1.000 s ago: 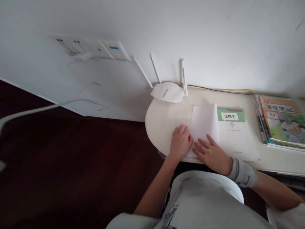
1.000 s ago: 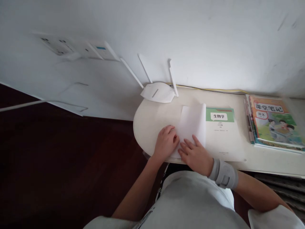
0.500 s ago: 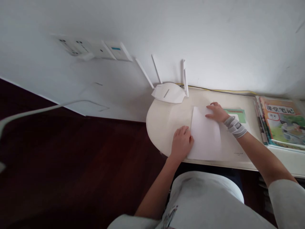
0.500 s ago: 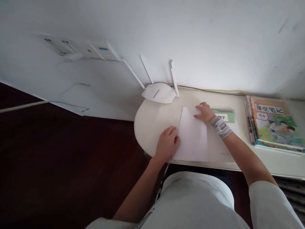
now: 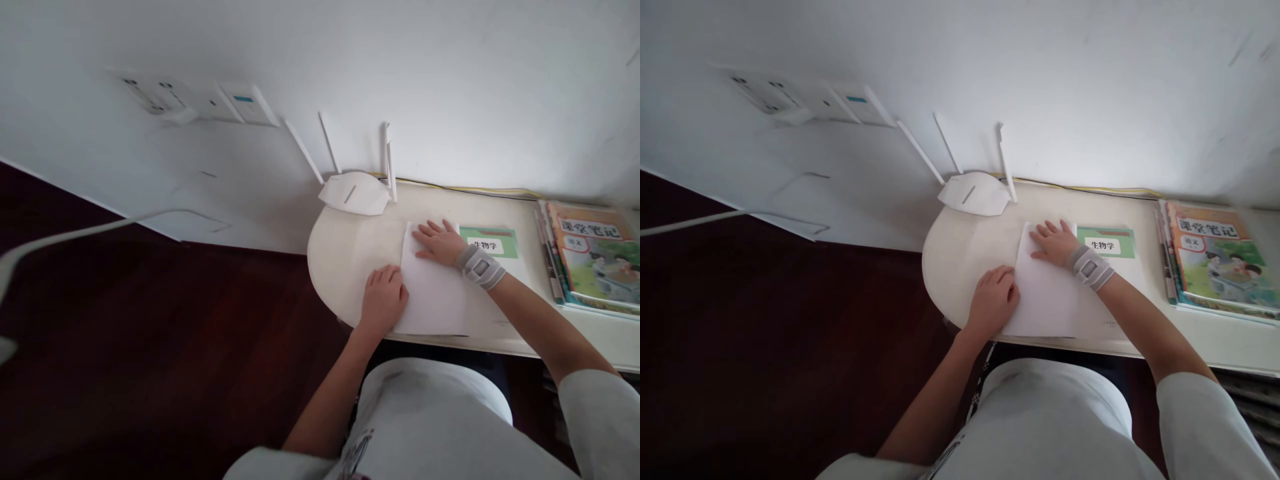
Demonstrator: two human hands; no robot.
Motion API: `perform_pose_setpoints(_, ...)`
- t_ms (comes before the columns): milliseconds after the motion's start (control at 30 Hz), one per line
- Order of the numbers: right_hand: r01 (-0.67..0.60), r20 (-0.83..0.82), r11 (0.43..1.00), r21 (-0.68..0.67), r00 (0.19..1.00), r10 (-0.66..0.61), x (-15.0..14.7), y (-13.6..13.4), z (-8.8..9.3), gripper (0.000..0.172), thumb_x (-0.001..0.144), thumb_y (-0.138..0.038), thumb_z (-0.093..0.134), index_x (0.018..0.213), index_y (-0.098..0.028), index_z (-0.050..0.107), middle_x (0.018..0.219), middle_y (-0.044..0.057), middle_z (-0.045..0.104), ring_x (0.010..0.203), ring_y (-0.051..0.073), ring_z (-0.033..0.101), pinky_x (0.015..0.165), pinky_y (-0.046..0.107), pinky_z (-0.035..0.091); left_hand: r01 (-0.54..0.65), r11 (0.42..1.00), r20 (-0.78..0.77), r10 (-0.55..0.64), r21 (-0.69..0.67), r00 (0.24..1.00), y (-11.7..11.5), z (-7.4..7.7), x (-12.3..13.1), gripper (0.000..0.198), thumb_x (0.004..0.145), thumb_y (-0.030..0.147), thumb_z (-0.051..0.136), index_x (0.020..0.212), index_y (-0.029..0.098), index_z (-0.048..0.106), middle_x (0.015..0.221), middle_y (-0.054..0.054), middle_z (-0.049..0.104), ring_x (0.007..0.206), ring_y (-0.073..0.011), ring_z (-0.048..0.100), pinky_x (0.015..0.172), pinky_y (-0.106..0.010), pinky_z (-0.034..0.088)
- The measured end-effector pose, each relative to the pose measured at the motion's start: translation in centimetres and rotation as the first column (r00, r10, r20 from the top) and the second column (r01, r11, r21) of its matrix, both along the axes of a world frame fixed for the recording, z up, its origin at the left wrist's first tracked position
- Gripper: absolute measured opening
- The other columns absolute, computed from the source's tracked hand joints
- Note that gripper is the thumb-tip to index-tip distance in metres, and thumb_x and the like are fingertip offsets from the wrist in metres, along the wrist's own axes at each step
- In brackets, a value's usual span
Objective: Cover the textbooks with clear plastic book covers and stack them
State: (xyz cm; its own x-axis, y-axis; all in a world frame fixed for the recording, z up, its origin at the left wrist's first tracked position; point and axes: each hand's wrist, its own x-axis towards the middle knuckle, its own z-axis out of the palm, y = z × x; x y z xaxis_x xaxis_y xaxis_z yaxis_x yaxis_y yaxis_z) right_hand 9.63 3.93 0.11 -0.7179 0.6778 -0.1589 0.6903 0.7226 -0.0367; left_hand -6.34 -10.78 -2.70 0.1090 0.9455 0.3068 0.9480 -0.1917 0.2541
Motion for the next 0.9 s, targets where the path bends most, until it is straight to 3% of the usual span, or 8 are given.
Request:
perform_pose_setpoints(133, -0.064, -0.020, 0.996, -0.063, 0.998, 0.063, -1.1, 0.5, -0.8, 0.073, 0.088, -0.058, 0.031, 0.145, -0.014, 0.021, 0.151, 0.012, 0.017, 0.138, 0.032, 0.016, 0.108, 0.055, 0.018, -0.015, 0.998, 0.022, 0.017, -0.053, 1.000, -0.2, 0.7, -0.1, 0.013, 0.081, 0.013, 0.046, 0.085, 0.017, 0.057, 0.113, -0.010, 0.061, 0.108, -0.0237, 0.053, 0.100, -0.041, 0.036)
perform_pose_setpoints(267, -0.084, -0.020, 0.994, -0.071, 0.996, 0.083, -1.1, 0.6, -0.9, 0.077, 0.087, -0.059, 0.031, 0.146, -0.011, 0.019, 0.151, 0.013, 0.015, 0.138, 0.032, 0.015, 0.109, 0.053, 0.018, -0.083, 0.969, -0.048, 0.074, -0.232, 0.996, 0.7, 2.6, -0.2, 0.017, 0.083, 0.012, 0.042, 0.096, 0.016, 0.053, 0.105, -0.012, 0.061, 0.094, -0.0220, 0.059, 0.083, -0.036, 0.046)
perform_pose_setpoints(433, -0.077, -0.016, 0.994, -0.073, 0.997, 0.076, -1.1, 0.4, -0.9, 0.076, 0.087, -0.059, 0.032, 0.146, -0.011, 0.019, 0.151, 0.013, 0.015, 0.138, 0.031, 0.014, 0.109, 0.053, 0.018, -0.151, 0.935, -0.200, 0.089, -0.322, 0.976, 5.7, 5.0, 0.7, 0.026, 0.089, 0.012, 0.034, 0.110, 0.014, 0.049, 0.100, -0.014, 0.061, 0.091, -0.0231, 0.063, 0.074, -0.033, 0.047)
perform_pose_setpoints(533, -0.095, -0.033, 0.994, -0.060, 0.995, 0.093, -1.0, 0.4, -1.0, 0.077, 0.086, -0.060, 0.033, 0.146, -0.012, 0.019, 0.151, 0.013, 0.015, 0.138, 0.032, 0.016, 0.109, 0.053, 0.018, -0.174, 0.930, -0.208, 0.109, -0.325, 0.972, 9.5, 5.6, 1.0, 0.023, 0.088, 0.014, 0.038, 0.104, 0.013, 0.055, 0.097, -0.016, 0.064, 0.093, -0.0247, 0.063, 0.076, -0.034, 0.047)
perform_pose_setpoints(633, -0.125, -0.039, 0.990, -0.068, 0.992, 0.123, -0.8, 0.4, -1.0, 0.080, 0.085, -0.062, 0.033, 0.145, -0.011, 0.019, 0.150, 0.014, 0.016, 0.138, 0.032, 0.016, 0.109, 0.053, 0.017, -0.191, 0.930, -0.215, 0.126, -0.313, 0.968, 11.7, 5.9, 0.7, 0.022, 0.086, 0.014, 0.040, 0.098, 0.012, 0.059, 0.092, -0.016, 0.066, 0.092, -0.0256, 0.064, 0.075, -0.033, 0.047)
perform_pose_setpoints(767, -0.155, -0.053, 0.985, -0.077, 0.987, 0.152, -0.5, 0.4, -0.9, 0.081, 0.085, -0.063, 0.034, 0.145, -0.010, 0.022, 0.150, 0.015, 0.018, 0.138, 0.032, 0.017, 0.109, 0.053, 0.017, -0.208, 0.939, -0.226, 0.147, -0.274, 0.963, 12.0, 5.9, 0.1, 0.025, 0.086, 0.017, 0.040, 0.103, 0.012, 0.056, 0.093, -0.015, 0.067, 0.090, -0.0255, 0.064, 0.073, -0.033, 0.047)
perform_pose_setpoints(900, -0.157, -0.052, 0.986, -0.062, 0.987, 0.154, -0.7, 0.2, -0.9, 0.078, 0.085, -0.061, 0.036, 0.144, -0.011, 0.024, 0.149, 0.014, 0.021, 0.137, 0.032, 0.019, 0.108, 0.054, 0.018, -0.148, 0.950, -0.226, 0.086, -0.274, 0.970, 11.1, 5.4, 0.5, 0.026, 0.087, 0.018, 0.037, 0.104, 0.014, 0.056, 0.092, -0.014, 0.067, 0.088, -0.0256, 0.064, 0.071, -0.034, 0.048)
